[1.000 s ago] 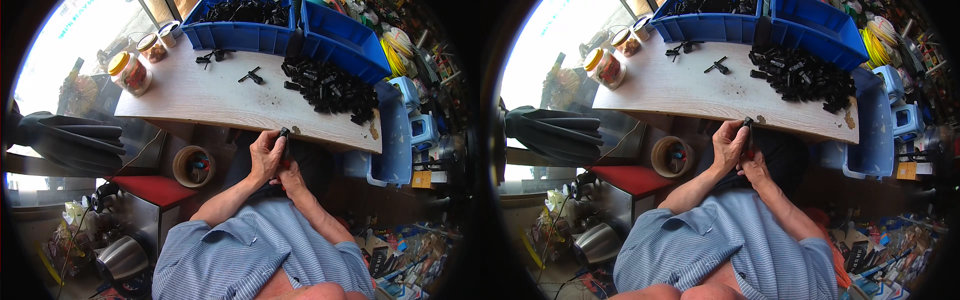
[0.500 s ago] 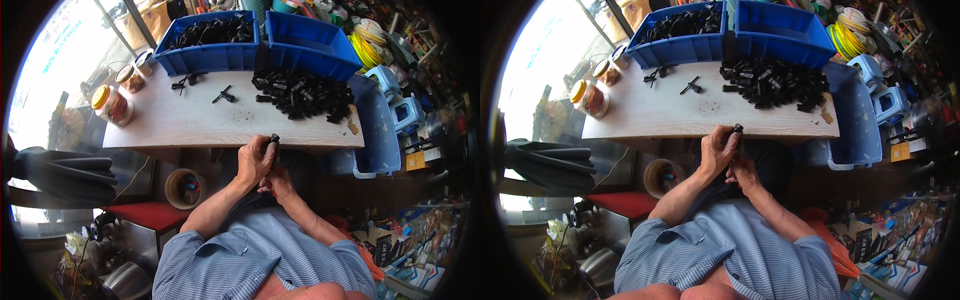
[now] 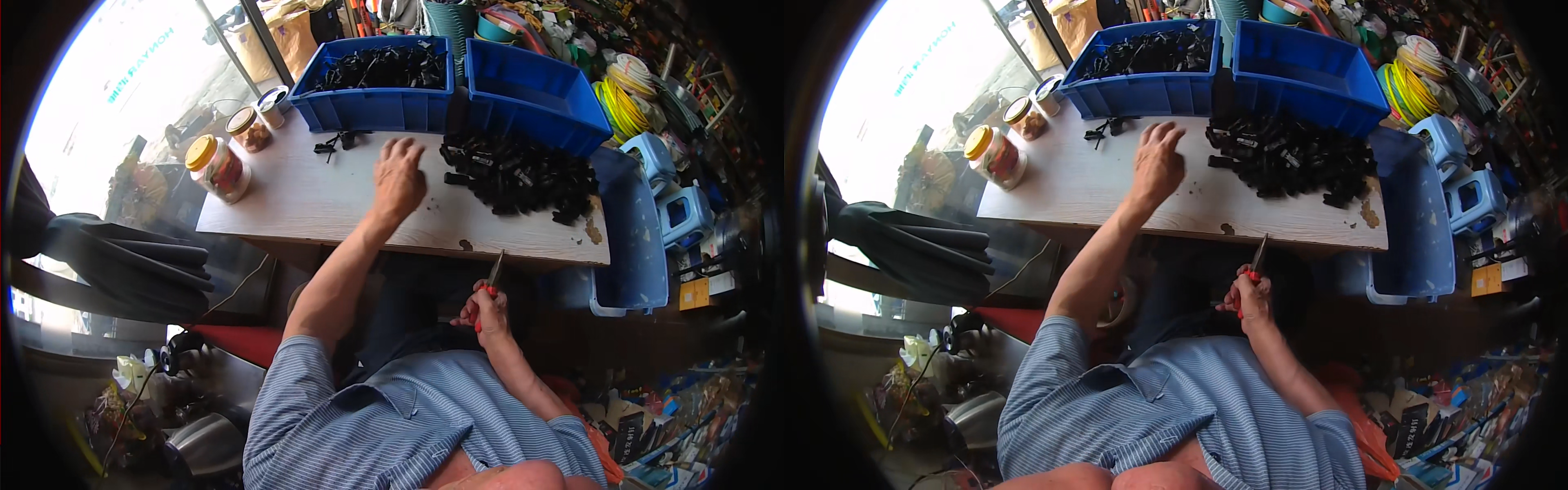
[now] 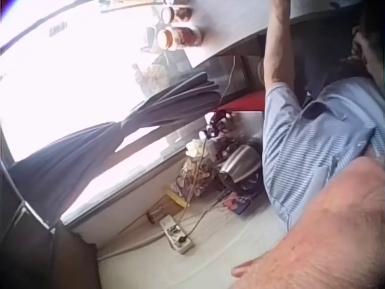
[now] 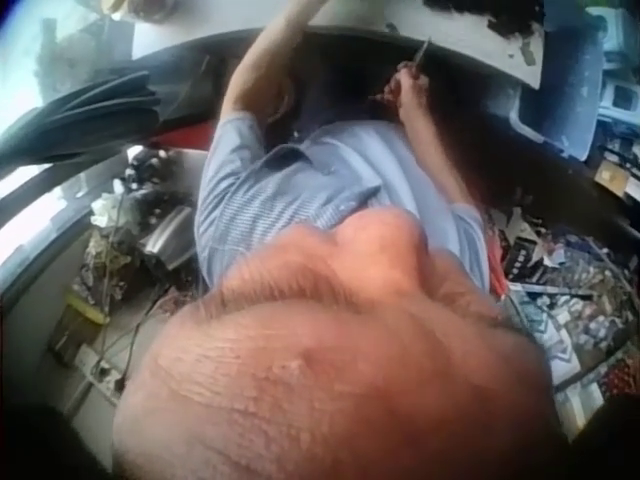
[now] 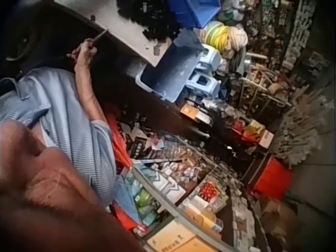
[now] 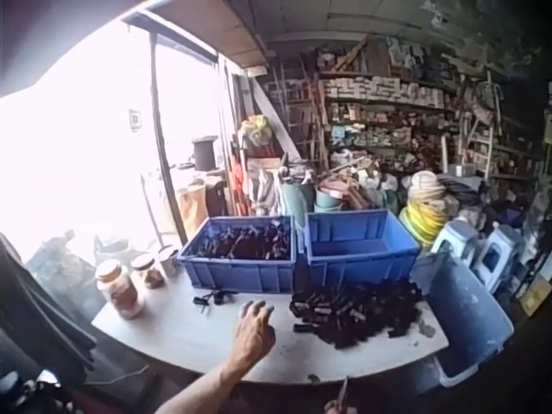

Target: Assembling small black plastic components by hand and using clippers at a workbench.

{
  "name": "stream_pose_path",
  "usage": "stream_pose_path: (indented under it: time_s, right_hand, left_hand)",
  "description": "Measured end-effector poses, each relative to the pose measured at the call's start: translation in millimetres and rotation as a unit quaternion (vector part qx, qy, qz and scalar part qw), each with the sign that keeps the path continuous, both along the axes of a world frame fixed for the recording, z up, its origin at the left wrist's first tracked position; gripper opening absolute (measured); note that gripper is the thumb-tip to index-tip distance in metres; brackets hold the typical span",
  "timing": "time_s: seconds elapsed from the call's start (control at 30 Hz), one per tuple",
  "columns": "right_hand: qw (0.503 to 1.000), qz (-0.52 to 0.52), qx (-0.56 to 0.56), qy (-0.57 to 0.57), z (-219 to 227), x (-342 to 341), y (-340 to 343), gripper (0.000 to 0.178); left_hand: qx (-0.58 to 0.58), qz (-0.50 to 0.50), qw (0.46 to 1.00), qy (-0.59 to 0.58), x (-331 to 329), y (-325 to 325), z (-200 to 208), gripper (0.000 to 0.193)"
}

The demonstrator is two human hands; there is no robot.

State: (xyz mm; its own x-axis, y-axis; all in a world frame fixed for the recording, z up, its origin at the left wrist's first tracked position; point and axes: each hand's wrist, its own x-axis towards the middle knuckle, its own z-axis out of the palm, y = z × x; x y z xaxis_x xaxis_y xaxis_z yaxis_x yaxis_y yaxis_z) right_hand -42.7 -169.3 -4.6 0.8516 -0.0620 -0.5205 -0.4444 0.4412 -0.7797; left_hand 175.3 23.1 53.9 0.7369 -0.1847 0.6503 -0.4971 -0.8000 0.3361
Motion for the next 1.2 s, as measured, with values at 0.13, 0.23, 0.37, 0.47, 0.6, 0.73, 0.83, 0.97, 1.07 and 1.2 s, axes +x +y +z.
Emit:
stream_pose_path:
  time_s: [0.13,0.23,0.37,0.47,0.6,0.73,0.83,0.97,1.07,1.2]
  right_hand:
    - [1.0,0.018,0.002,-0.016,1,5,1,0.017]
    - [0.999,0.029,0.006,-0.023,2,7,3,0.017]
    - [0.999,0.036,-0.011,-0.026,1,8,5,0.018]
    - [0.999,0.033,0.009,-0.03,7,9,6,0.014]
    - [0.998,0.022,0.038,-0.047,12,13,5,0.013]
    - [0.993,0.022,0.066,-0.094,19,13,12,0.016]
    - [0.987,0.031,0.026,-0.153,-10,9,3,0.02]
    - [0.992,0.005,0.007,-0.126,-19,8,4,0.025]
    - [0.994,0.003,0.006,-0.113,-17,7,8,0.026]
    - [0.993,-0.013,-0.026,-0.113,-20,4,9,0.035]
  left_hand:
    - [0.099,-0.004,0.988,0.114,-3,39,-14,0.032]
    - [0.104,-0.014,0.993,0.051,-7,45,-15,0.03]
    - [0.102,-0.021,0.991,0.084,-15,46,-13,0.023]
    - [-0.047,-0.126,0.98,0.145,-42,36,-21,0.017]
    - [-0.106,-0.226,0.96,0.128,-110,2,-20,0.025]
    - [-0.163,-0.278,0.936,0.143,-160,-17,-27,0.028]
    - [-0.169,-0.268,0.934,0.163,-170,-21,-42,0.031]
    - [-0.163,-0.265,0.938,0.153,-174,-21,-54,0.032]
    - [-0.168,-0.26,0.939,0.152,-175,-18,-56,0.033]
    - [-0.167,-0.268,0.936,0.158,-177,-18,-59,0.028]
